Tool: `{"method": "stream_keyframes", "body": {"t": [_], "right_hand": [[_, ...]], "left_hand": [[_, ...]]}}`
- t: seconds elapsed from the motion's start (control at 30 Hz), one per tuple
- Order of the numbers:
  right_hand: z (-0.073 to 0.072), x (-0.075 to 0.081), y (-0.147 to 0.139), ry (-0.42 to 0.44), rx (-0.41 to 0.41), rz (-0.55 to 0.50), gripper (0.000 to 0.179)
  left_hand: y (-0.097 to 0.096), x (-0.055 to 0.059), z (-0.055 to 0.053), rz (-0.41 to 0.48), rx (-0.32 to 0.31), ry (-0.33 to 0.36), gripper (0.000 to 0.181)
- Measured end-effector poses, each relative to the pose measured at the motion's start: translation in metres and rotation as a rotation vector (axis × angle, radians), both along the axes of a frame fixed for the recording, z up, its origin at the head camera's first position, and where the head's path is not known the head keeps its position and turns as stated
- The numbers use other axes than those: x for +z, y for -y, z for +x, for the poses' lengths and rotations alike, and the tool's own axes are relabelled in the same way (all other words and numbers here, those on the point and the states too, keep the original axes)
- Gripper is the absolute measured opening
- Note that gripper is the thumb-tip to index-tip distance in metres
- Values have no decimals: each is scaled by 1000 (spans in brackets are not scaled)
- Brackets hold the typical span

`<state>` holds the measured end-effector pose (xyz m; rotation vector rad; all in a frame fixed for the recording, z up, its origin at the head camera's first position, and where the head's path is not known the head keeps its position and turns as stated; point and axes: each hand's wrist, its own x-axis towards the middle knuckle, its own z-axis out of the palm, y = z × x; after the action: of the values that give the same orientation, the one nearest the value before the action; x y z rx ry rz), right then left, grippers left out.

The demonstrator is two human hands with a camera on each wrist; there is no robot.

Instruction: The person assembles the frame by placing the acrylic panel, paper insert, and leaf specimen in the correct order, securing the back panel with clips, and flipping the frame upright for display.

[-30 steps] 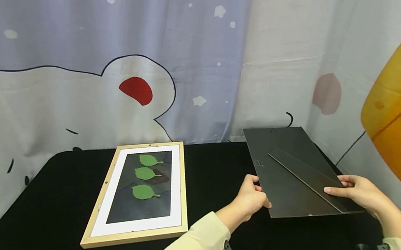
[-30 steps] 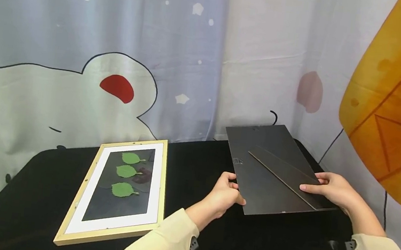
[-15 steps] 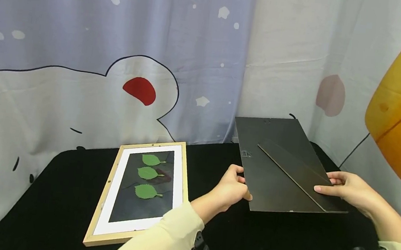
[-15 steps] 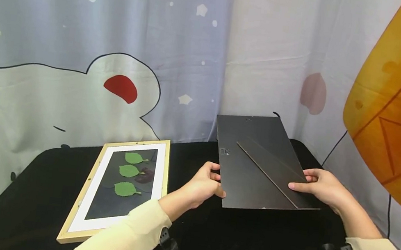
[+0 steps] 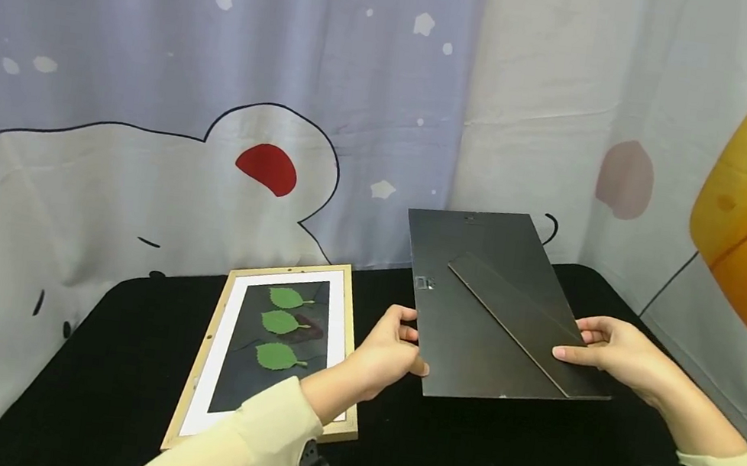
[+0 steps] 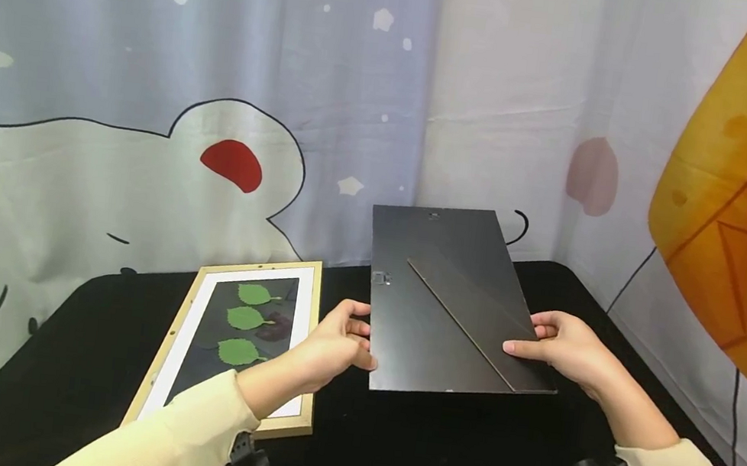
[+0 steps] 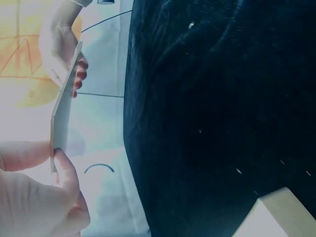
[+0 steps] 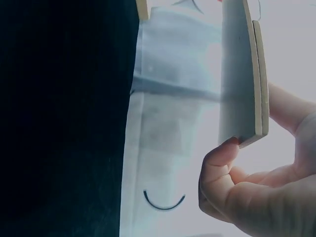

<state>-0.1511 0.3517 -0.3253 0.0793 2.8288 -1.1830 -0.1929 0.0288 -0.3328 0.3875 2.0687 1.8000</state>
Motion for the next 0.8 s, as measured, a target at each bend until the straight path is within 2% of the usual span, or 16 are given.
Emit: {"method": "stream_keyframes", "body": {"t": [0.23,0.5,0.8], "right_hand": [[0,6,25,11,36,-26,82],[-4,10,51,0,63,-69,80],[-14,11,85,-17,71,-137,79]], "left_hand": [[29,3,4,0,14,-15,77],[59,4,1,1,20,-27,74],[97,3,0,26,28,-20,75]]}}
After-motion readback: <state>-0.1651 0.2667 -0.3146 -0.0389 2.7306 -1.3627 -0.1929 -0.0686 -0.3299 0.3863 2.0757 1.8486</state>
